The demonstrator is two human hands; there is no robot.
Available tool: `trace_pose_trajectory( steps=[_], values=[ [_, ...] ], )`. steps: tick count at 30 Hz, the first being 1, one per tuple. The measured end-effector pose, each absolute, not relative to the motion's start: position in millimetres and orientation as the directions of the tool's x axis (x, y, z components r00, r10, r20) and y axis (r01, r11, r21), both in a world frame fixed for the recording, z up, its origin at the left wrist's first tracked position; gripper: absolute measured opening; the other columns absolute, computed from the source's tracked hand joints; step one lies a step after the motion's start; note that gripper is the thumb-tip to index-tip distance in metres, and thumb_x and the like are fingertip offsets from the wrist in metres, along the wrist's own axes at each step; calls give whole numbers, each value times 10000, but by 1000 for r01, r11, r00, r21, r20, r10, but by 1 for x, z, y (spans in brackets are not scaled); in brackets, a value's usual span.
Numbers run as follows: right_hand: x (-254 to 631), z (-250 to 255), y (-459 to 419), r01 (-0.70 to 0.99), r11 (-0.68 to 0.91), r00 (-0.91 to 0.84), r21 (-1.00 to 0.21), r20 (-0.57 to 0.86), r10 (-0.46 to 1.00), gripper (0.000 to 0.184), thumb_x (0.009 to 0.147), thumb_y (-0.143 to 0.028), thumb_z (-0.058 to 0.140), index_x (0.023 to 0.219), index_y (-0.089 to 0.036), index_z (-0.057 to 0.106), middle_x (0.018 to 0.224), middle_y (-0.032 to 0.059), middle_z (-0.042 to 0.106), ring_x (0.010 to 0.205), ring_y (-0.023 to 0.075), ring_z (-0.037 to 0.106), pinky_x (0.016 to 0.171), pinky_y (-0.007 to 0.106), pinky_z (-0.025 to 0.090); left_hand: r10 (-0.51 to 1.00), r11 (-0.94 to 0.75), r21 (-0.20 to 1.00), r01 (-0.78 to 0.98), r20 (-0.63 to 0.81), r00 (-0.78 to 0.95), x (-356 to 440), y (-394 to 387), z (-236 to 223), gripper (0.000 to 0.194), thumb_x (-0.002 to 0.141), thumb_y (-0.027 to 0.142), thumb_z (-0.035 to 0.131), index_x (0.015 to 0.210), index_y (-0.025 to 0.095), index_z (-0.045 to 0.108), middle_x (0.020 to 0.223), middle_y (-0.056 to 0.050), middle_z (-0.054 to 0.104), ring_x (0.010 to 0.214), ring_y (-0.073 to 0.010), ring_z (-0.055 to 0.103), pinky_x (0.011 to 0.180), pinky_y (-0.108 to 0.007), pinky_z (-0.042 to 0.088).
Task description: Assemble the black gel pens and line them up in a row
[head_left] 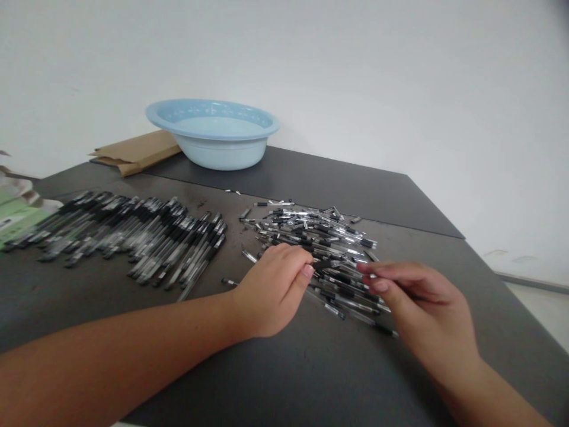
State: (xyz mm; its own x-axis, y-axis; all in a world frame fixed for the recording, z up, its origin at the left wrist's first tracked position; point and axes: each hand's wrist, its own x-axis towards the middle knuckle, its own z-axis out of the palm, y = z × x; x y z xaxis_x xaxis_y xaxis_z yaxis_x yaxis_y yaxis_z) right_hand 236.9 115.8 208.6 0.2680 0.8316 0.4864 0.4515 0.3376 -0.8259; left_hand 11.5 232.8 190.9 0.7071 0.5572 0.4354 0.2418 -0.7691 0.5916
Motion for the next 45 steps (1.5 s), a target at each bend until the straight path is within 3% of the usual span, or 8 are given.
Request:
trace_pose_trajectory(
  steps=[8, 11, 16, 20, 34, 45],
  values=[
    [237, 210, 118, 531, 426, 151, -733, 576, 803, 175, 929, -148, 762, 1018, -298, 768, 971, 4, 746, 927, 153, 701, 821, 257, 589, 476, -826, 518, 224, 428, 768, 12, 233, 191, 279, 1105, 267, 346, 1053, 168, 601, 990, -71, 650, 934, -239, 552, 890, -429, 432],
    [235, 206, 118, 520, 385, 174, -762, 536, 826, 205, 931, -147, 764, 1064, -303, 757, 1022, 15, 755, 950, 160, 711, 841, 269, 596, 465, -837, 496, 233, 419, 780, 12, 232, 192, 296, 1104, 272, 344, 1048, 162, 613, 970, -70, 652, 924, -243, 556, 879, -432, 432],
    [229, 199, 120, 349, 375, 257, -859, 473, 843, 472, 924, -138, 760, 1332, -342, 637, 987, -6, 763, 864, 147, 725, 800, 273, 620, 455, -851, 461, 250, 413, 789, 12, 233, 192, 291, 1103, 273, 349, 1045, 167, 613, 976, -67, 657, 937, -248, 567, 884, -435, 420],
    [226, 200, 120, 350, 380, 252, -856, 477, 842, 526, 911, -124, 767, 1371, -333, 619, 997, 1, 769, 834, 144, 721, 773, 272, 629, 445, -860, 444, 253, 407, 798, 13, 233, 191, 285, 1103, 278, 349, 1055, 172, 609, 992, -69, 658, 946, -248, 572, 887, -431, 418],
    [227, 197, 118, 384, 424, 206, -820, 524, 827, 538, 904, -83, 759, 1369, -324, 632, 1031, 7, 788, 860, 148, 757, 816, 283, 655, 433, -869, 416, 267, 381, 817, 15, 237, 191, 289, 1104, 282, 343, 1057, 177, 608, 988, -71, 656, 948, -251, 573, 898, -422, 415],
    [231, 193, 115, 460, 347, 199, -817, 476, 857, 477, 930, -138, 765, 1347, -338, 647, 1082, 16, 805, 942, 176, 788, 873, 324, 672, 422, -877, 405, 259, 391, 818, 13, 236, 191, 283, 1102, 275, 349, 1044, 175, 607, 976, -69, 653, 929, -246, 568, 882, -413, 416]
  ],
)
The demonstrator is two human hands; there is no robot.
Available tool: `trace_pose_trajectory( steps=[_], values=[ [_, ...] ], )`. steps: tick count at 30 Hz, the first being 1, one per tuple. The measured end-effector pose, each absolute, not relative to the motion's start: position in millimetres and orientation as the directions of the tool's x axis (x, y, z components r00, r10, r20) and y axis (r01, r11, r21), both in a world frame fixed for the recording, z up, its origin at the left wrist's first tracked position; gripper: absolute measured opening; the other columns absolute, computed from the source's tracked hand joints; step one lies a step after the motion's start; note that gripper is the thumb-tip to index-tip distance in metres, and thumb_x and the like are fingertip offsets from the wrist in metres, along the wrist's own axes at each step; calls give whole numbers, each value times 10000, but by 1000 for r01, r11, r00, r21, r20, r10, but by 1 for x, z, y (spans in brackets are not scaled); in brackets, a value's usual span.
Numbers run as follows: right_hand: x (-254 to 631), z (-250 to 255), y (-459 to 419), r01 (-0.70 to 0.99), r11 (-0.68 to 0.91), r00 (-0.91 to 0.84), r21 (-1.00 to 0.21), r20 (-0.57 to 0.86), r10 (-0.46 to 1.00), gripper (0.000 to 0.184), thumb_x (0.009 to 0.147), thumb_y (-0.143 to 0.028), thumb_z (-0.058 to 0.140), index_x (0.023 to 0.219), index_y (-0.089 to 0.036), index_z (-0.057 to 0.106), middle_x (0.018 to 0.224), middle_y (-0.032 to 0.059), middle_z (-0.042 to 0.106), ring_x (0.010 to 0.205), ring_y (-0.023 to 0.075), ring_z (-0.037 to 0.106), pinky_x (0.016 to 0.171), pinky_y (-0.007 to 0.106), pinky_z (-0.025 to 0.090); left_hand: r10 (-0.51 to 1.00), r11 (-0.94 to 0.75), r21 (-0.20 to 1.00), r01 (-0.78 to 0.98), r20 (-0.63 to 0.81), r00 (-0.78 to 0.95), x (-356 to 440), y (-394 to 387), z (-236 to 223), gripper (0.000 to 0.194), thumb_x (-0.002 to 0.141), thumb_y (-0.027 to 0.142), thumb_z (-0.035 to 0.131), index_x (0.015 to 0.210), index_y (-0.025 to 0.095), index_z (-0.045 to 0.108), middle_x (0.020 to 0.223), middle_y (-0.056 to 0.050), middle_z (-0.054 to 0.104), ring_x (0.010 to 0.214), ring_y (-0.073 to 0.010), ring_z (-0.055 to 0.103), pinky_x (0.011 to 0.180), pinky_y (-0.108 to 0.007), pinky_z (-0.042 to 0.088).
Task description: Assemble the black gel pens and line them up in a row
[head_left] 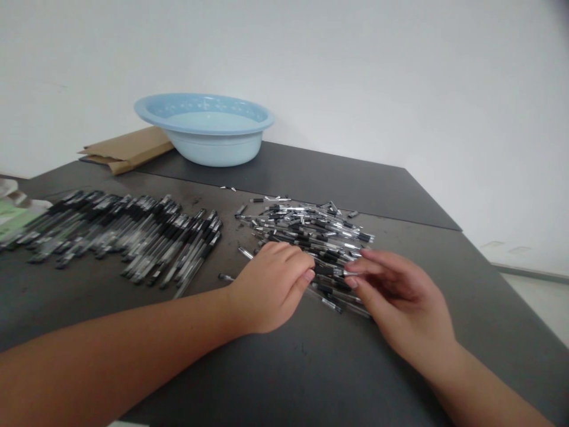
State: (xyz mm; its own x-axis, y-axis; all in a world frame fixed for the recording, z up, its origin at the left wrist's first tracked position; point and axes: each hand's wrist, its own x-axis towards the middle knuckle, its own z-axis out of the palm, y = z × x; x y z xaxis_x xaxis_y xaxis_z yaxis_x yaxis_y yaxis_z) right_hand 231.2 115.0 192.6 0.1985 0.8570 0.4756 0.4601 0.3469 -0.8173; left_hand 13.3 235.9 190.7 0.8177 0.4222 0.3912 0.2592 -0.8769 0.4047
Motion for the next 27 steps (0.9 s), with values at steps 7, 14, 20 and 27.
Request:
trace_pose_trajectory(
  steps=[7, 14, 20, 27],
  values=[
    [236, 204, 115, 719, 366, -3, -591, 524, 852, 196, 963, -192, 738, 1116, -314, 738, 1038, 4, 811, 938, 185, 774, 866, 322, 629, 372, -907, 347, 237, 399, 838, 14, 235, 192, 303, 1094, 272, 369, 1024, 165, 643, 951, -72, 664, 911, -248, 568, 857, -412, 416],
    [233, 213, 115, 842, 326, -80, -429, 500, 862, 70, 1010, -294, 679, 1066, -271, 714, 956, 22, 806, 840, 200, 768, 764, 312, 605, 345, -926, 293, 239, 397, 850, 14, 235, 194, 301, 1082, 271, 398, 1020, 167, 673, 945, -79, 683, 919, -252, 575, 855, -418, 416],
    [233, 214, 116, 872, 297, -127, -389, 407, 905, 126, 1043, -356, 610, 1070, -250, 672, 933, 44, 782, 796, 216, 747, 694, 329, 582, 351, -922, 301, 243, 386, 853, 14, 234, 194, 290, 1083, 269, 398, 1023, 175, 666, 946, -72, 681, 910, -248, 574, 846, -415, 417],
    [236, 211, 114, 841, 423, -251, -337, 449, 857, 153, 1054, -216, 591, 1199, -265, 594, 1089, 35, 767, 997, 195, 738, 914, 331, 574, 373, -906, 342, 250, 368, 852, 14, 234, 193, 291, 1083, 267, 377, 996, 176, 639, 944, -75, 670, 903, -250, 569, 839, -411, 419]
  ],
)
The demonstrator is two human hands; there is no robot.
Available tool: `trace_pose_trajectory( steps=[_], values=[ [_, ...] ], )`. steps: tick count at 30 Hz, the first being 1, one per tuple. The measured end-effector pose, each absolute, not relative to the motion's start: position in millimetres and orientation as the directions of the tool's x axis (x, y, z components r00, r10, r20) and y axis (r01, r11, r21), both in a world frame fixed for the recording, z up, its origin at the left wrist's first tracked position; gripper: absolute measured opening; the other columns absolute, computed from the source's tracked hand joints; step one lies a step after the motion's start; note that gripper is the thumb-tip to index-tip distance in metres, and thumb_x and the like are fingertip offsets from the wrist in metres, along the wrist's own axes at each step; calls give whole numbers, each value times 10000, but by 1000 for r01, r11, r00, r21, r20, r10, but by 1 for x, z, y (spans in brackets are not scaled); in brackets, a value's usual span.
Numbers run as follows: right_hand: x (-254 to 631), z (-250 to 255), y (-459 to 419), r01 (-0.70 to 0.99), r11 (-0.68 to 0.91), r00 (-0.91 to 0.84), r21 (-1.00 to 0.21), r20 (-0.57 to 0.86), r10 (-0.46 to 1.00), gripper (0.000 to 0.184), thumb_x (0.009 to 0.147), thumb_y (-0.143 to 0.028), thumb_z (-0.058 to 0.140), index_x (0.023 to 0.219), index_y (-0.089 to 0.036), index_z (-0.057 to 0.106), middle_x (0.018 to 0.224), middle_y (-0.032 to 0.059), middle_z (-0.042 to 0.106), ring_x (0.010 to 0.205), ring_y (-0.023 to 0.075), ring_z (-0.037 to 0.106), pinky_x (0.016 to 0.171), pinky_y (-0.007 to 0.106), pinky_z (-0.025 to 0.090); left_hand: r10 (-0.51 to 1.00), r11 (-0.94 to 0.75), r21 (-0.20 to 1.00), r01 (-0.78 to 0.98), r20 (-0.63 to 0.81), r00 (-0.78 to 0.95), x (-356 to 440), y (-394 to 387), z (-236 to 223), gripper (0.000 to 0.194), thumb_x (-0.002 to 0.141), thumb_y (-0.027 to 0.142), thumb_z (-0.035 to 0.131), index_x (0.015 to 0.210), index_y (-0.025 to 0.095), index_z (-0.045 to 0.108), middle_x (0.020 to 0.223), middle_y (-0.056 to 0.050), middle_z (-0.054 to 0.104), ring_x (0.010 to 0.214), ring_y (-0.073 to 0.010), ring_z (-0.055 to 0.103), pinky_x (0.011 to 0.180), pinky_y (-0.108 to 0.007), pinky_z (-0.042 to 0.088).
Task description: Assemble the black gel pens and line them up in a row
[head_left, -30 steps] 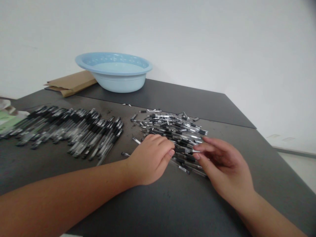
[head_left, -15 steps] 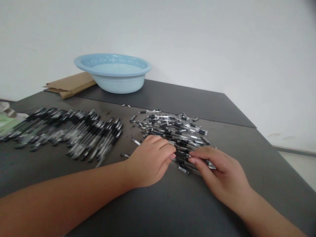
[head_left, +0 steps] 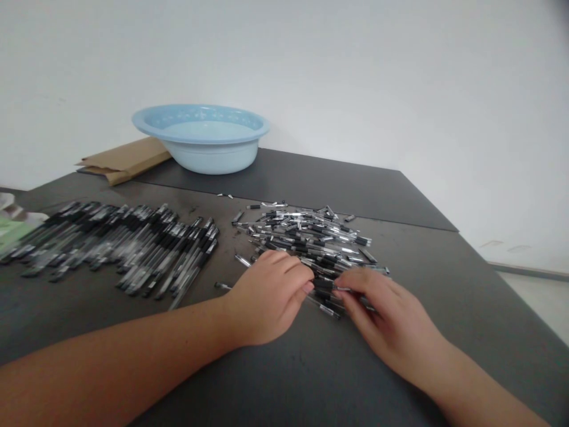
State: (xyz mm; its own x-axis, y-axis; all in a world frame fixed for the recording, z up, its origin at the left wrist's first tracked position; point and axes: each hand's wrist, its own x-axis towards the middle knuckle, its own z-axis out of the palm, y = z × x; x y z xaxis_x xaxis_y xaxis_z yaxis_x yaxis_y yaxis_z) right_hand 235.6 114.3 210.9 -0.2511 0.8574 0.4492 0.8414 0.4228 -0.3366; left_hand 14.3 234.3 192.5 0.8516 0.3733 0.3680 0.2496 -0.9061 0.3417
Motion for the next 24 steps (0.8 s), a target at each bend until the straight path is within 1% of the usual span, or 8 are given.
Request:
trace_pose_trajectory(
  steps=[2, 5, 7, 9, 12, 14, 18, 24],
  values=[
    [235, 212, 115, 838, 432, -265, -334, 442, 857, 126, 1061, -213, 581, 1176, -258, 606, 1078, 36, 772, 1001, 198, 738, 913, 332, 567, 368, -908, 337, 247, 364, 856, 14, 234, 193, 289, 1085, 270, 380, 1004, 176, 642, 944, -74, 669, 908, -252, 568, 839, -413, 418],
    [234, 215, 115, 852, 377, -224, -364, 398, 890, 74, 1068, -277, 582, 1101, -247, 642, 995, 40, 775, 898, 209, 744, 805, 342, 569, 348, -919, 311, 240, 362, 865, 13, 234, 193, 282, 1083, 270, 391, 1005, 178, 646, 953, -77, 672, 917, -253, 571, 841, -414, 418],
    [233, 217, 115, 862, 326, -199, -389, 331, 923, 150, 1078, -321, 556, 1001, -246, 661, 892, 31, 758, 796, 206, 729, 708, 339, 553, 337, -926, 295, 237, 358, 871, 13, 234, 193, 276, 1081, 274, 401, 992, 182, 646, 950, -76, 673, 916, -251, 575, 841, -412, 419],
    [233, 218, 115, 869, 291, -185, -399, 283, 941, 190, 1079, -355, 546, 985, -248, 672, 860, 31, 751, 761, 209, 722, 661, 337, 545, 337, -926, 296, 236, 357, 871, 13, 234, 193, 274, 1080, 273, 405, 992, 182, 649, 944, -75, 672, 915, -249, 579, 842, -411, 421],
    [234, 218, 115, 872, 299, -174, -387, 325, 929, 203, 1034, -395, 634, 1176, -249, 645, 993, 55, 777, 844, 229, 751, 707, 349, 583, 349, -919, 314, 238, 366, 863, 13, 234, 192, 277, 1081, 270, 400, 1009, 181, 652, 944, -75, 672, 914, -248, 578, 843, -412, 423],
    [235, 219, 115, 862, 344, -198, -372, 378, 904, 244, 1022, -340, 662, 1243, -257, 599, 1056, 56, 774, 900, 224, 756, 765, 348, 601, 363, -912, 326, 248, 367, 856, 13, 234, 192, 281, 1081, 267, 392, 1005, 179, 648, 944, -74, 668, 909, -248, 570, 842, -414, 422],
    [238, 222, 116, 814, 463, -310, -350, 412, 857, 161, 1058, -183, 573, 1189, -275, 579, 1103, 39, 767, 990, 193, 748, 876, 328, 599, 382, -902, 345, 259, 357, 852, 14, 234, 191, 287, 1083, 265, 377, 987, 178, 632, 941, -70, 654, 901, -248, 555, 836, -413, 416],
    [241, 218, 117, 827, 439, -296, -350, 394, 870, 127, 1062, -205, 577, 1167, -275, 588, 1072, 30, 774, 948, 195, 757, 832, 334, 594, 362, -912, 332, 241, 376, 853, 13, 234, 190, 263, 1080, 264, 394, 1001, 177, 630, 939, -67, 651, 908, -249, 558, 835, -406, 407]
  ],
)
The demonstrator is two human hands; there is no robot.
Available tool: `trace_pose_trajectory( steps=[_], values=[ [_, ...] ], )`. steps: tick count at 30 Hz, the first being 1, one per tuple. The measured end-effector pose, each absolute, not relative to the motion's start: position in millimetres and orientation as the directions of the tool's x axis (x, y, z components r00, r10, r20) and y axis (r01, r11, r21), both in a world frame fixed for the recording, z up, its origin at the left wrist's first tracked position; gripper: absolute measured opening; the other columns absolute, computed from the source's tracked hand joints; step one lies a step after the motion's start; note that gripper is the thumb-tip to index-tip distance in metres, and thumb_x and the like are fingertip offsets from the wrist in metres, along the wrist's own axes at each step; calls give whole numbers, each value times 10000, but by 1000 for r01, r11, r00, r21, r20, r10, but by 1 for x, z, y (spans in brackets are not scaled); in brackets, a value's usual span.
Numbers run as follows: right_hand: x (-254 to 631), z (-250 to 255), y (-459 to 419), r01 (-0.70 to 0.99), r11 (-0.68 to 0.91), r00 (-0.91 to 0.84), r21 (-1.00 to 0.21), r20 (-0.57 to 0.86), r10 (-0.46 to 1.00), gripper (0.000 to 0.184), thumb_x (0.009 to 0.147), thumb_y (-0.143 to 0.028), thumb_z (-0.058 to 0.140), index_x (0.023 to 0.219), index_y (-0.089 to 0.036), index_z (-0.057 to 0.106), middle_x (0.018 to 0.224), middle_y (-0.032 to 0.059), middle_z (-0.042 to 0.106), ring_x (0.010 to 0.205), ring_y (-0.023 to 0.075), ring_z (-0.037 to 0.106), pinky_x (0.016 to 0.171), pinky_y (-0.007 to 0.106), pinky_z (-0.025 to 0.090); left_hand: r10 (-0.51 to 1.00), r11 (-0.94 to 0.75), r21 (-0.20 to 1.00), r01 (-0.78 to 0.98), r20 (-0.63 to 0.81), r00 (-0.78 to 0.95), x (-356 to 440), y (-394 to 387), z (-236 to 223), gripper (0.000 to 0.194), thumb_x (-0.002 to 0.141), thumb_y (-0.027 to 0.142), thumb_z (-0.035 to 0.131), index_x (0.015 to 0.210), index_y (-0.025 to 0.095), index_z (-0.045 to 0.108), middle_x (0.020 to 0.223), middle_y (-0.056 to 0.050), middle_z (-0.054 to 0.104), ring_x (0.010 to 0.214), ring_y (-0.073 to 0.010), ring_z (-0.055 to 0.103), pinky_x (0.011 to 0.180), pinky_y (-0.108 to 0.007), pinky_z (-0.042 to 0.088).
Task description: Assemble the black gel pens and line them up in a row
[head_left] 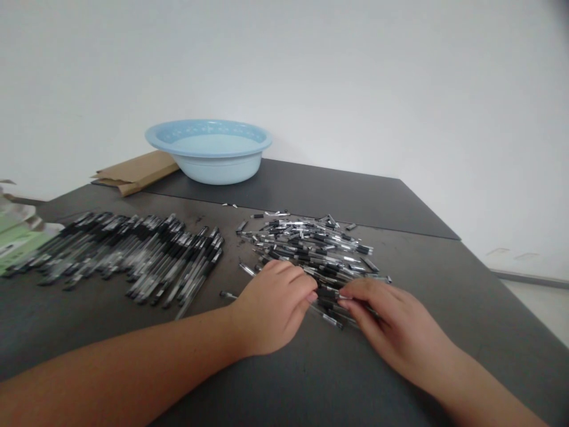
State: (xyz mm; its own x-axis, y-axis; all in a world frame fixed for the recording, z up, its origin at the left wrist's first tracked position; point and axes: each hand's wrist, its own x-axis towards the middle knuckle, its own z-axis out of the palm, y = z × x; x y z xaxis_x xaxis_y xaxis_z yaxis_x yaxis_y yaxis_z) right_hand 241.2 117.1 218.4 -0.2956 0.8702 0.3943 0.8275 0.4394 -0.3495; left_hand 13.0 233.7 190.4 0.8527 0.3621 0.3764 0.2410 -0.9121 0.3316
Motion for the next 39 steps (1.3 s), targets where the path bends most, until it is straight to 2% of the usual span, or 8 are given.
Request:
trace_pose_trajectory(
  steps=[11, 17, 21, 26, 30, 34, 36, 39],
  values=[
    [235, 215, 113, 865, 285, -183, -413, 271, 945, 129, 1087, -280, 496, 1085, -256, 623, 904, 15, 740, 792, 194, 726, 696, 324, 521, 341, -930, 262, 257, 355, 870, 13, 233, 194, 246, 1076, 258, 420, 1010, 184, 645, 936, -59, 663, 928, -258, 574, 837, -418, 404],
    [233, 212, 115, 837, 304, -230, -454, 211, 950, 175, 1101, -295, 464, 1049, -262, 628, 900, 14, 728, 816, 198, 706, 719, 327, 498, 251, -957, 228, 176, 359, 899, 12, 227, 193, 285, 1077, 261, 463, 1336, 206, 569, 1036, -44, 680, 899, -238, 611, 827, -389, 452],
    [233, 214, 115, 760, 370, -281, -534, 244, 928, 117, 1079, -337, 531, 1136, -283, 618, 942, 5, 728, 842, 188, 699, 742, 309, 506, 273, -954, 217, 209, 333, 902, 12, 223, 195, 186, 1093, 312, 457, 1146, 230, 615, 957, -19, 662, 805, -226, 617, 726, -363, 452],
    [245, 204, 116, 694, 368, -180, -619, 345, 921, 222, 1092, -378, 483, 1256, -299, 609, 933, 8, 712, 803, 180, 681, 722, 292, 517, 298, -945, 240, 221, 360, 884, 8, 219, 199, 220, 1073, 279, 390, 1053, 190, 591, 952, -50, 668, 792, -226, 627, 703, -363, 471],
    [248, 198, 124, 637, 213, -12, -740, 267, 964, 265, 1097, -421, 477, 1141, -266, 689, 863, 25, 704, 759, 187, 676, 690, 296, 529, 246, -960, 210, 184, 326, 913, 6, 214, 200, 225, 1046, 353, 422, 953, 209, 568, 894, -40, 671, 747, -223, 633, 651, -356, 476],
    [236, 217, 136, 355, 68, 184, -932, 141, 973, 357, 1067, -543, 508, 1014, -233, 677, 745, 6, 654, 602, 160, 623, 543, 265, 499, 239, -964, 189, 186, 319, 917, 7, 209, 197, 242, 1028, 410, 474, 909, 225, 574, 855, -20, 685, 714, -218, 650, 609, -349, 483],
    [229, 232, 144, 306, 51, 210, -951, 119, 970, 372, 1038, -578, 551, 980, -230, 667, 730, 0, 646, 590, 153, 606, 521, 254, 483, 233, -967, 182, 179, 339, 912, 7, 208, 194, 237, 1007, 421, 500, 895, 229, 582, 838, -15, 690, 701, -221, 653, 599, -354, 492],
    [222, 246, 164, 372, 42, 165, -927, 111, 980, 378, 1024, -589, 569, 949, -228, 656, 712, -9, 635, 606, 149, 586, 537, 249, 470, 223, -970, 171, 171, 361, 905, 7, 205, 189, 226, 963, 435, 533, 873, 235, 590, 815, -10, 693, 669, -227, 651, 573, -361, 502]
  ],
)
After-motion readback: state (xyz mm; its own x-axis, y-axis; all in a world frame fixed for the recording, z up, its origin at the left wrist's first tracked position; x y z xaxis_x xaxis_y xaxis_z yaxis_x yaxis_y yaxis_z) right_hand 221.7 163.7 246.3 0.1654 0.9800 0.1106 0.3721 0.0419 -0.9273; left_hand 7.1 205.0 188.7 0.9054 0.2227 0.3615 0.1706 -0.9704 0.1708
